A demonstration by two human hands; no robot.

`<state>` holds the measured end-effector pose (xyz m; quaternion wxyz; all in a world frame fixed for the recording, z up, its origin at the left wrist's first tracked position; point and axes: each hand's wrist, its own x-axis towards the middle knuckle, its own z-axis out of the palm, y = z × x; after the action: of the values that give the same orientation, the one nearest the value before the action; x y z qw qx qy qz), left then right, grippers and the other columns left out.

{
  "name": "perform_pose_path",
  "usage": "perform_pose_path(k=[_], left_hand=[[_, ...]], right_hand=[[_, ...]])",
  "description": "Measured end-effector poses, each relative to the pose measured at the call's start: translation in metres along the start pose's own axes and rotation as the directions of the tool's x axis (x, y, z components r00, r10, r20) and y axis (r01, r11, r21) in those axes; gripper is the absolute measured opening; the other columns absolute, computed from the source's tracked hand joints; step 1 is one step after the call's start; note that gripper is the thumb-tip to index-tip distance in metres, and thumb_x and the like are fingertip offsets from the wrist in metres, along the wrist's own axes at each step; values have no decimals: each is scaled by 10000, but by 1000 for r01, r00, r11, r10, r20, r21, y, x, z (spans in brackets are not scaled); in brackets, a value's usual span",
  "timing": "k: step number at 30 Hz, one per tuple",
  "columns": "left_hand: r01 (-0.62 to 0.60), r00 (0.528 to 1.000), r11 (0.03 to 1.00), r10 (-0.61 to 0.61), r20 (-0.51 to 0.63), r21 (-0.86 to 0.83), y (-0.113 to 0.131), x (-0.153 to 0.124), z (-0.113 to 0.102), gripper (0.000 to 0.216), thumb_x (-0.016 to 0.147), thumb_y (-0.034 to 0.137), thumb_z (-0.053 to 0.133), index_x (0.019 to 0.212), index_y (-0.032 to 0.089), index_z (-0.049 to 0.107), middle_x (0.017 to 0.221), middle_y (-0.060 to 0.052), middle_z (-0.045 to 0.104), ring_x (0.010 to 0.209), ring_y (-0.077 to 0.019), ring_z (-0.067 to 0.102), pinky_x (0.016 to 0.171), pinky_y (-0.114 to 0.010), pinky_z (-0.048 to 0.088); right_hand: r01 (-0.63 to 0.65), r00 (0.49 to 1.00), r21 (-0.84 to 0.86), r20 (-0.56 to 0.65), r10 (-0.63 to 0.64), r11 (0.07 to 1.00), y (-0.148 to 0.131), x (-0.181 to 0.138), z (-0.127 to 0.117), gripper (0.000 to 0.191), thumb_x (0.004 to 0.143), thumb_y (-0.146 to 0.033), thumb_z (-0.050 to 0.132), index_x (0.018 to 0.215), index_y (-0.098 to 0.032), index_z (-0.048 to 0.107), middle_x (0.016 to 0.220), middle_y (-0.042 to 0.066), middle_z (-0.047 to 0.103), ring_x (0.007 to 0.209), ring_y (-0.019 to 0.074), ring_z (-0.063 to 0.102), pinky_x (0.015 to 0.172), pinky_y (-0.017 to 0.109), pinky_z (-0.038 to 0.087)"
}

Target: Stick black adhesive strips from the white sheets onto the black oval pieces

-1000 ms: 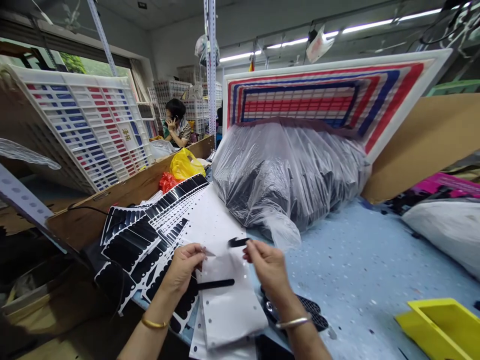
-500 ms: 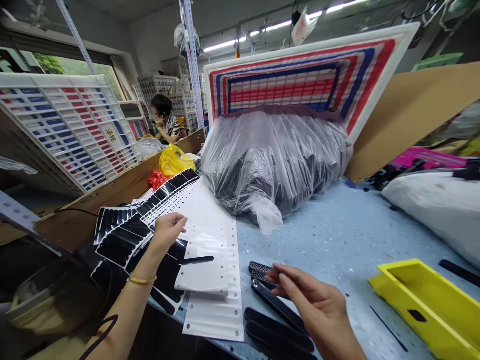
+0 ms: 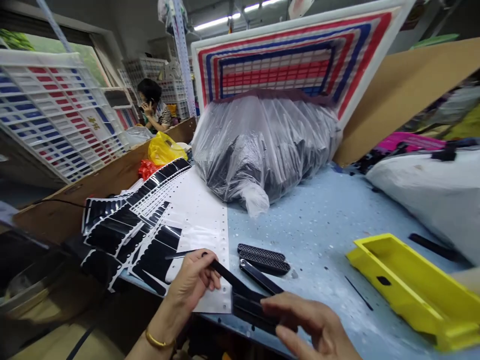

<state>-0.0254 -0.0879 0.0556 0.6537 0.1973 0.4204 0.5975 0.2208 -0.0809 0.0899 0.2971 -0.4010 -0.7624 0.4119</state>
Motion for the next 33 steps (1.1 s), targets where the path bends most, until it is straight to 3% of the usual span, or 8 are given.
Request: perform_pose_path(k=[5, 9, 17, 19, 22, 26, 28, 33], left_hand=[[-10, 1000, 1000, 10, 9, 23, -8, 14, 16, 443, 575, 472, 864, 690, 125, 614, 502, -57, 678, 431, -173, 657, 371, -174, 410], [16, 996, 1000, -18, 92, 25, -14, 13, 33, 441, 605, 470, 863, 723, 123, 619, 551, -67, 700, 466, -177, 677, 411, -188, 460], [-37, 990, 966, 2, 138, 254, -24, 24, 26, 401, 734, 517, 748, 784, 131, 649, 599, -63, 700, 504, -184, 682, 446, -217, 483], [-214, 975, 838, 157, 154, 502, -24, 29, 19, 382, 740, 487, 735, 818, 115, 696, 597, -52, 683, 489, -167, 653, 440, -219, 468], [-493, 850, 463, 438, 293, 737, -22, 37, 10, 292, 779, 382, 705, 888, 113, 735, 621, -40, 681, 483, -133, 597, 466, -224, 465], [-696, 670, 111, 456, 586, 709, -27, 47, 6, 202, 870, 233, 549, 831, 143, 726, 744, -85, 734, 633, -178, 659, 594, -273, 520], [-727, 640, 34, 397, 658, 686, -32, 48, 6, 206, 859, 194, 522, 817, 145, 718, 762, -99, 730, 683, -201, 671, 627, -295, 525], [-702, 675, -10, 308, 670, 712, -36, 47, 3, 264, 836, 164, 495, 601, 165, 614, 570, -29, 610, 514, -137, 557, 514, -236, 408]], right_hand=[[113, 934, -274, -299, -197, 955, 8, 6, -5, 150, 813, -314, 708, 904, -227, 791, 805, 68, 780, 635, 207, 729, 582, 266, 616], [345, 847, -427, -242, -473, 836, 14, 22, 14, 140, 896, -208, 616, 954, -194, 743, 742, 67, 727, 631, 184, 681, 559, 277, 570], [322, 888, -374, -201, -414, 870, 25, 26, 19, 182, 930, -171, 558, 865, -169, 728, 676, 44, 674, 579, 151, 631, 529, 244, 514], [267, 905, -373, -219, -364, 889, 27, 25, 7, 164, 917, -191, 579, 865, -177, 734, 695, 48, 700, 592, 156, 653, 544, 247, 524], [113, 922, -367, -308, -235, 923, 35, 21, -17, 119, 875, -243, 636, 847, -198, 742, 702, 39, 721, 602, 165, 669, 563, 256, 531], [-147, 944, -182, -319, 83, 972, 53, 11, -32, 134, 794, -334, 704, 783, -214, 762, 662, 20, 721, 570, 167, 646, 511, 253, 500], [-230, 945, -54, -250, 210, 972, 62, 6, -25, 158, 768, -349, 706, 779, -205, 770, 657, 20, 729, 576, 173, 652, 518, 256, 508], [-315, 940, 52, -124, 319, 948, 69, -2, 3, 168, 764, -334, 681, 767, -193, 772, 663, 23, 740, 605, 181, 674, 556, 266, 530]])
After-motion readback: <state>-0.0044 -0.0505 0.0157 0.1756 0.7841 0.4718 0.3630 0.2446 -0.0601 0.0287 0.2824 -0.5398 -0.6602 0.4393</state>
